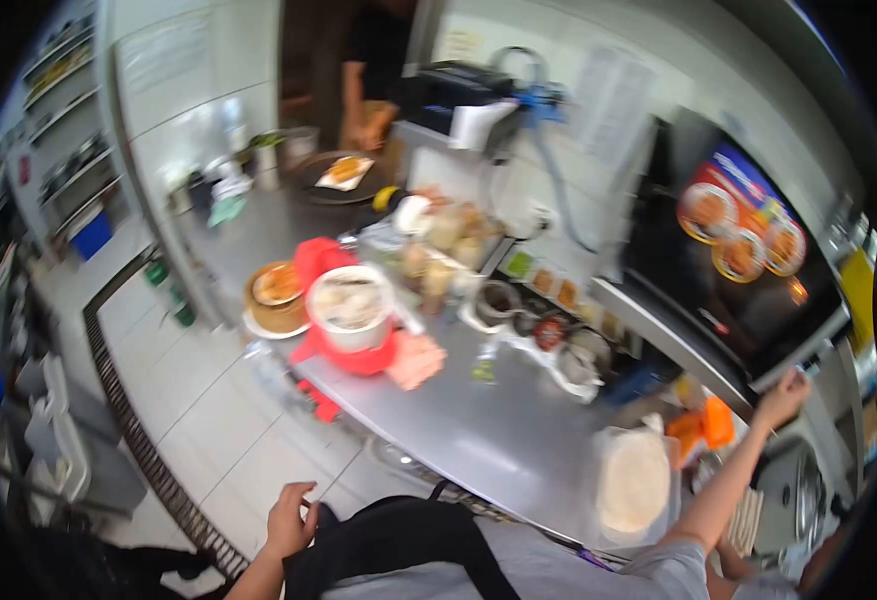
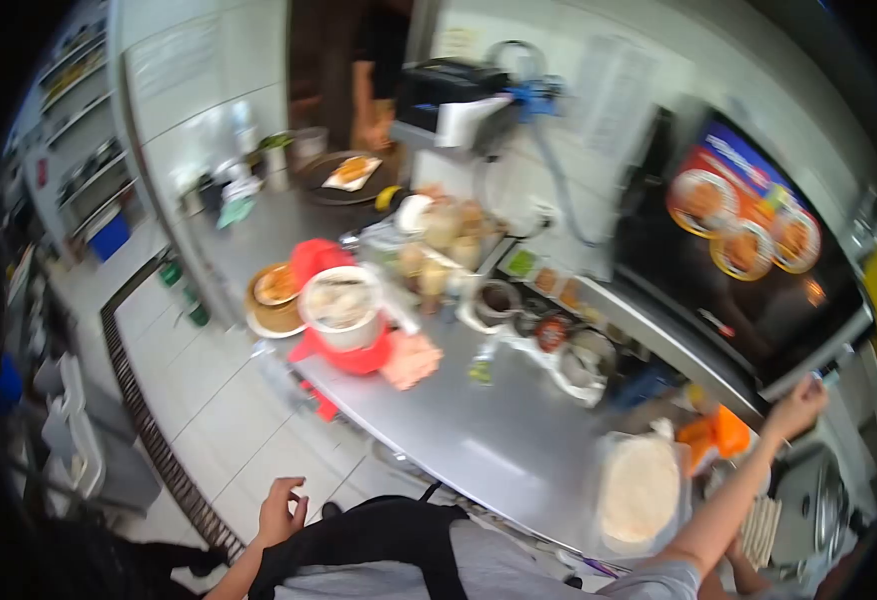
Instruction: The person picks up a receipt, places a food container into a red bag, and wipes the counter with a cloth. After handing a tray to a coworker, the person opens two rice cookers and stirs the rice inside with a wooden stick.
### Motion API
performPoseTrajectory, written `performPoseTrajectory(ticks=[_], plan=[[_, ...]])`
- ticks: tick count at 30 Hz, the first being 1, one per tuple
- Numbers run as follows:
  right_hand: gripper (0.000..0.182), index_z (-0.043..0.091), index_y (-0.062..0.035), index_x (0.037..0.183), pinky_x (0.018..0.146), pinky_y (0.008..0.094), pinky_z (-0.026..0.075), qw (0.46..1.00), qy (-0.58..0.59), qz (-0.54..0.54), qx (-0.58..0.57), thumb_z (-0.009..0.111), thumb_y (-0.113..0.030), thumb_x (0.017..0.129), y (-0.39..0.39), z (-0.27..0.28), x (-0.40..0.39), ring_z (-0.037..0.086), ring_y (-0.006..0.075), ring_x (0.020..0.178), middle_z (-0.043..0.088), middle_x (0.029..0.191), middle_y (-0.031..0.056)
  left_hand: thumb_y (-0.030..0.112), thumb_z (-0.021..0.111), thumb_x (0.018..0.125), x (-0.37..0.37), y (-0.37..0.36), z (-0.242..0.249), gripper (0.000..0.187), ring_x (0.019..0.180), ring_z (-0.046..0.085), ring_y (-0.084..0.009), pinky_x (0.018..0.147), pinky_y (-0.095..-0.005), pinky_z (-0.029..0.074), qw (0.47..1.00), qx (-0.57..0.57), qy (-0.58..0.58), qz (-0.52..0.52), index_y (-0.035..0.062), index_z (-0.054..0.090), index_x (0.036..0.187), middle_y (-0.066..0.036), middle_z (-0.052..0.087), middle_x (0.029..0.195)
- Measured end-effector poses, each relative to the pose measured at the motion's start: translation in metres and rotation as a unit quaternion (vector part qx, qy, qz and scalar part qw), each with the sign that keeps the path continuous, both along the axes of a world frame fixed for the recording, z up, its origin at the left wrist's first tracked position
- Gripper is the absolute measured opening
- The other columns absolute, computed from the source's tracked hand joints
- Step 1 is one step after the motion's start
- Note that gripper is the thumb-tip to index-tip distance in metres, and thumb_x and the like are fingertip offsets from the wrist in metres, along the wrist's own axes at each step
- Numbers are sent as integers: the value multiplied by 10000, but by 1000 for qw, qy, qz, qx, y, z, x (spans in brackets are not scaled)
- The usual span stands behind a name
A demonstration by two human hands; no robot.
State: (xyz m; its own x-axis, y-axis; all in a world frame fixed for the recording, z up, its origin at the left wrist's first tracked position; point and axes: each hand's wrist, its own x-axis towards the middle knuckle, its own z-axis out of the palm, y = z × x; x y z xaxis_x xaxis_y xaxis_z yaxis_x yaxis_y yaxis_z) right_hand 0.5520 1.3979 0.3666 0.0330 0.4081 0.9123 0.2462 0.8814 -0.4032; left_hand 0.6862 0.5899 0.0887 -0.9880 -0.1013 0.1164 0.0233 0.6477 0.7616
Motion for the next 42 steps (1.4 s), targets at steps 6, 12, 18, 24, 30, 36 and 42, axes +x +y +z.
performPoseTrajectory(ticks=[6,12,18,24,30,36,42], plan=[[482,540,146,1108,730,382,540,964,266,-13,11,734,-204,840,-100,-72,-23,645,294,820,630,940,222,-65,587,830,-7,-85,1,326,761,604,-207,667,-286,501,957,133,152,210,12,563,1145,-150,590,1003],[162,526,-10,1076,887,361,427,959,-47,278,13,557,-75,931,-461,-177,-104,527,239,946,550,1024,127,-58,608,802,-44,-169,56,252,726,632,-225,659,-319,498,974,-8,213,80,22,608,1041,-134,637,887],[336,645,-54,1119,891,428,472,794,-471,383,14,686,-92,788,-578,-323,-141,574,337,1032,609,1126,165,-15,575,882,-72,-228,31,151,761,629,-199,689,-298,511,979,67,148,124,2,624,1024,-118,642,875],[172,701,-78,937,759,423,502,769,-508,389,-7,664,-84,769,-569,-334,-182,618,310,855,673,868,99,177,552,970,-191,-259,-39,220,850,610,-141,760,-266,499,923,345,-53,164,26,621,1114,-78,646,1004],[194,703,-104,878,620,405,526,328,-910,253,-3,730,-208,717,-565,-308,-215,669,274,688,701,776,71,353,528,980,-354,-275,-61,474,1153,517,-187,949,-338,444,951,279,-82,107,57,483,1347,-87,535,1287],[173,637,-52,999,771,458,507,301,-765,566,-53,547,-169,908,-720,-281,-177,648,357,855,661,961,173,342,504,981,-440,-280,-40,565,1250,467,-233,1061,-349,358,902,357,-233,-73,54,365,1446,-137,474,1379],[500,335,-47,1393,814,367,537,322,-451,592,-586,454,-355,1018,-808,-346,-203,660,260,906,611,1067,174,243,472,968,-444,-283,-22,550,1296,419,-217,1082,-319,323,875,365,-296,-114,64,333,1468,-118,477,1383]])
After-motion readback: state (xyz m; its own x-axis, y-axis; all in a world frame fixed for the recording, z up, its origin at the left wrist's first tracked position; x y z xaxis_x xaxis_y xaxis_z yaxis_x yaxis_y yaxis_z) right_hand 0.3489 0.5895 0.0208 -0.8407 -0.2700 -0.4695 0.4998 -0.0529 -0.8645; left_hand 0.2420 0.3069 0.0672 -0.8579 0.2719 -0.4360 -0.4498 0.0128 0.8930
